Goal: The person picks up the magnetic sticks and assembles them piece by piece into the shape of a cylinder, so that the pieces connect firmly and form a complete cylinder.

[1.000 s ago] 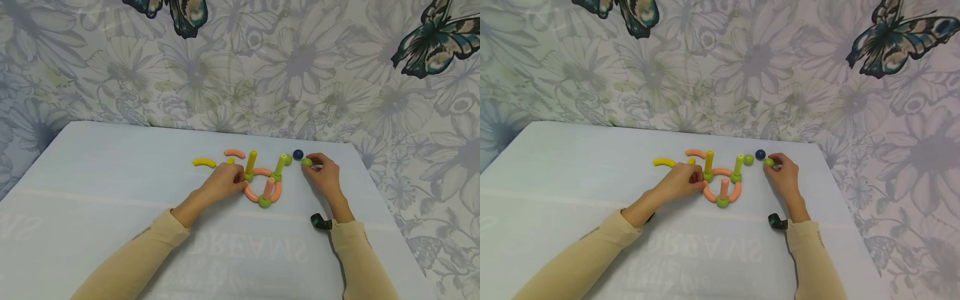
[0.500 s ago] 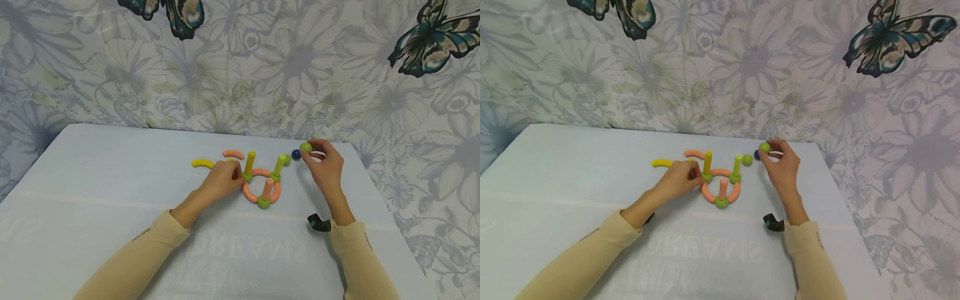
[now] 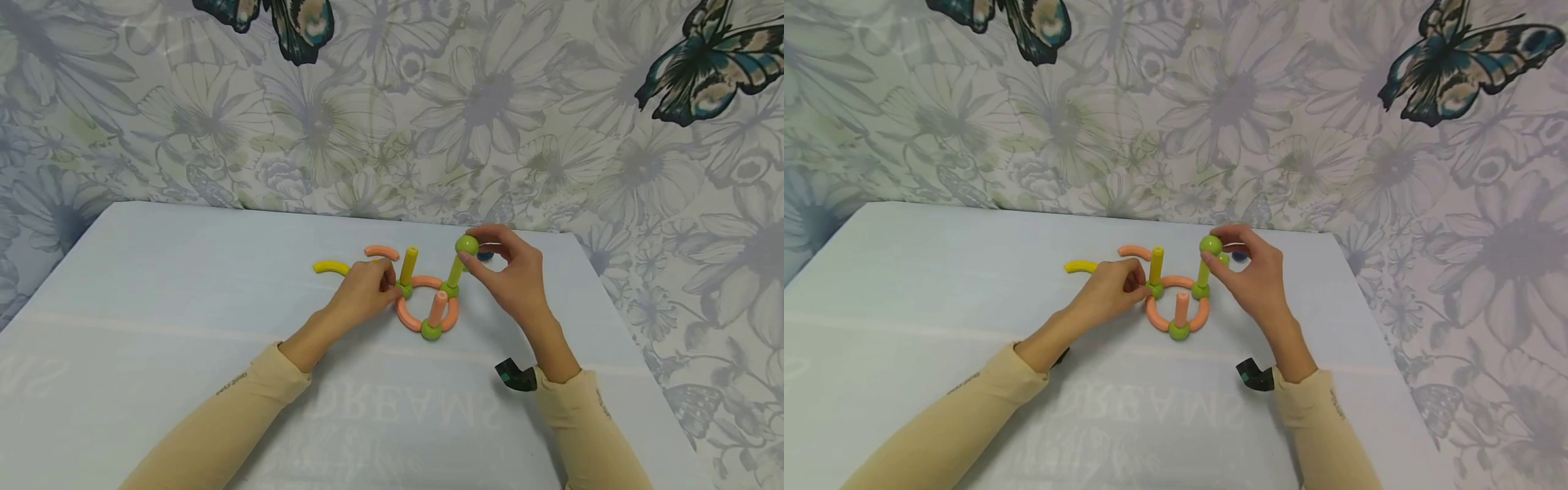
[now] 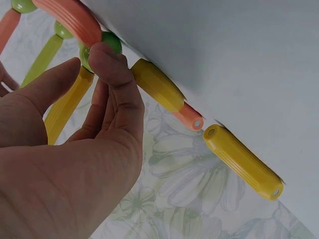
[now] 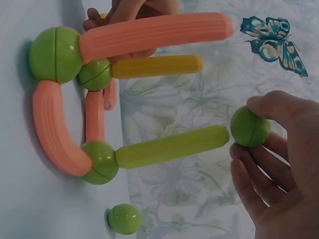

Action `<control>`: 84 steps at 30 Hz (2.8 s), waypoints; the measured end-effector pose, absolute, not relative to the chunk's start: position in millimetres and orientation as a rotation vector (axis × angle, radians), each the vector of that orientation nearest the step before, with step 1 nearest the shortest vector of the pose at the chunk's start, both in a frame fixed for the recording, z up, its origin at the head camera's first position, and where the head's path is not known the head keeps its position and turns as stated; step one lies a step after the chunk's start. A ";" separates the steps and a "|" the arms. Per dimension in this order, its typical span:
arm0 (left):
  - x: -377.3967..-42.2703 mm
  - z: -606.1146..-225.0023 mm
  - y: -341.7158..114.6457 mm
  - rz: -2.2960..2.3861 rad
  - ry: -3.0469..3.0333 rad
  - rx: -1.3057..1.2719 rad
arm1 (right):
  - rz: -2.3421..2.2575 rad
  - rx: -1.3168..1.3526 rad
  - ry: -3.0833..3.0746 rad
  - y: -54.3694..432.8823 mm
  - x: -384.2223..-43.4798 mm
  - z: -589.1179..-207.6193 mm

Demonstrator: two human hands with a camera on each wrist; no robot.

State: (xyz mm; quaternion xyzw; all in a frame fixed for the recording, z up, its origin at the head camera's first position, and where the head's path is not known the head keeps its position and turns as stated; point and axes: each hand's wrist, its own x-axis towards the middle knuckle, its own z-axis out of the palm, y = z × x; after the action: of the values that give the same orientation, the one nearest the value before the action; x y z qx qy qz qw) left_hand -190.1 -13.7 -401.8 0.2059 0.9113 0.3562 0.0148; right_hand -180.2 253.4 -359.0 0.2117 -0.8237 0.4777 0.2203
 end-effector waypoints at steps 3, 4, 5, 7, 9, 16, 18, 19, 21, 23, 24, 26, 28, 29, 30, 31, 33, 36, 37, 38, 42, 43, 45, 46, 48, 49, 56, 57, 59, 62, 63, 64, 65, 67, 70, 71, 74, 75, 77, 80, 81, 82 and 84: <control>-190.1 -401.4 -14.0 1.114 2.829 0.643 | 1.315 0.588 -2.323 255.4 -181.7 -363.0; -190.1 -401.4 -14.2 1.119 2.825 0.641 | 1.312 0.588 -2.330 256.0 -182.3 -364.0; -189.8 -401.3 -14.4 1.125 2.822 0.639 | 1.307 0.589 -2.337 256.6 -182.8 -364.6; -189.8 -401.2 -14.2 1.139 2.818 0.635 | 1.302 0.590 -2.343 257.3 -183.5 -364.6; -190.3 -401.4 -13.1 1.154 2.816 0.635 | 1.296 0.591 -2.352 257.9 -183.5 -363.7; -196.2 -403.5 -5.7 1.199 2.773 0.649 | 1.289 0.596 -2.412 261.4 -183.0 -362.5; -197.2 -403.2 -4.9 1.202 2.748 0.643 | 1.284 0.613 -2.437 262.7 -183.9 -362.5; -197.6 -403.1 -4.8 1.196 2.735 0.637 | 1.275 0.621 -2.456 263.3 -184.3 -362.6; -198.5 -402.9 -4.5 1.181 2.716 0.625 | 1.255 0.636 -2.500 265.3 -185.0 -362.6; -199.0 -402.5 -4.9 1.170 2.696 0.622 | 1.233 0.641 -2.550 267.4 -185.7 -362.8; -199.6 -402.6 -5.1 1.163 2.692 0.622 | 1.221 0.640 -2.576 268.5 -186.1 -363.1; -199.6 -402.7 -5.6 1.160 2.688 0.628 | 1.195 0.645 -2.626 270.8 -186.7 -364.0; -199.0 -402.6 -5.9 1.154 2.688 0.631 | 1.175 0.652 -2.670 273.4 -188.6 -365.5; -198.5 -402.6 -6.1 1.150 2.687 0.631 | 1.175 0.657 -2.684 274.9 -189.6 -366.5; -198.0 -402.6 -6.1 1.145 2.687 0.631 | 1.181 0.659 -2.691 276.4 -190.7 -367.6; -197.3 -402.4 -5.1 1.139 2.689 0.631 | 1.188 0.652 -2.691 278.8 -191.5 -368.9; -195.9 -401.9 -3.5 1.127 2.692 0.632 | 1.196 0.604 -2.668 284.1 -194.5 -373.5; -194.3 -401.9 -2.3 1.128 2.683 0.624 | 1.172 0.466 -2.600 291.0 -200.1 -384.9; -194.0 -402.1 -2.1 1.128 2.677 0.624 | 1.149 0.410 -2.580 293.2 -202.4 -389.6; -193.8 -402.4 -2.3 1.125 2.672 0.625 | 1.132 0.355 -2.563 295.0 -204.7 -394.2; -194.5 -404.5 -4.3 1.122 2.656 0.637 | 1.060 0.224 -2.563 299.6 -212.8 -409.5; -195.3 -405.4 -4.9 1.119 2.654 0.648 | 1.041 0.221 -2.580 300.5 -214.6 -412.5; -196.6 -406.7 -6.1 1.119 2.645 0.675 | 1.001 0.233 -2.631 302.5 -217.5 -417.5; -197.1 -407.2 -7.0 1.119 2.639 0.691 | 0.982 0.252 -2.657 302.9 -218.7 -419.6; -197.8 -407.4 -9.0 1.115 2.621 0.721 | 0.961 0.285 -2.705 303.7 -220.4 -423.4; -198.1 -407.5 -10.0 1.115 2.610 0.735 | 0.960 0.296 -2.721 304.0 -221.0 -425.3; -199.3 -407.5 -18.2 1.140 2.523 0.831 | 0.989 0.308 -2.612 304.5 -221.5 -436.9; -199.8 -407.6 -18.8 1.143 2.514 0.850 | 0.993 0.304 -2.591 304.6 -221.5 -437.8; -200.6 -407.9 -19.7 1.143 2.501 0.878 | 1.003 0.298 -2.564 305.0 -221.6 -439.2; -201.5 -407.9 -20.6 1.151 2.480 0.893 | 1.019 0.291 -2.553 305.1 -221.7 -439.7; -201.7 -408.0 -20.8 1.154 2.472 0.896 | 1.026 0.282 -2.554 305.1 -221.6 -439.6; -201.8 -408.3 -20.8 1.157 2.464 0.894 | 1.025 0.270 -2.554 305.2 -221.3 -439.7; -201.8 -408.5 -20.8 1.161 2.454 0.893 | 1.026 0.252 -2.557 305.3 -220.9 -439.8; -201.7 -409.1 -20.7 1.169 2.439 0.886 | 1.040 0.209 -2.566 305.0 -219.7 -438.5; -200.9 -409.5 -20.1 1.161 2.432 0.893 | 1.081 0.150 -2.570 305.5 -216.5 -433.3; -200.3 -410.0 -19.8 1.158 2.432 0.892 | 1.109 0.134 -2.566 306.2 -214.8 -429.9; -199.3 -411.4 -18.4 1.147 2.429 0.906 | 1.186 0.107 -2.542 309.3 -208.1 -413.2; -199.0 -411.9 -18.1 1.147 2.429 0.911 | 1.208 0.105 -2.539 310.4 -205.0 -405.1; -198.2 -412.5 -17.7 1.141 2.431 0.904 | 1.235 0.101 -2.555 311.5 -197.9 -387.7; -197.0 -411.1 -18.4 1.129 2.452 0.901 | 1.257 0.147 -2.611 309.2 -185.7 -357.5; -196.2 -410.1 -19.1 1.125 2.464 0.900 | 1.277 0.180 -2.629 307.7 -182.2 -347.9; -195.0 -410.1 -18.1 1.116 2.476 0.898 | 1.309 0.214 -2.642 307.6 -177.4 -340.0; -192.0 -409.7 -16.1 1.098 2.505 0.896 | 1.397 0.302 -2.657 307.5 -169.6 -326.9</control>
State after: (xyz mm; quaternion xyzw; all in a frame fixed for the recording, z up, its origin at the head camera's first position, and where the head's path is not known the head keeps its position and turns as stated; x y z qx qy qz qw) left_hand -192.0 -16.1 -409.7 0.3085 0.8629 0.3781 0.1315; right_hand -169.6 307.5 -326.9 0.0998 -0.8789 0.4623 0.0624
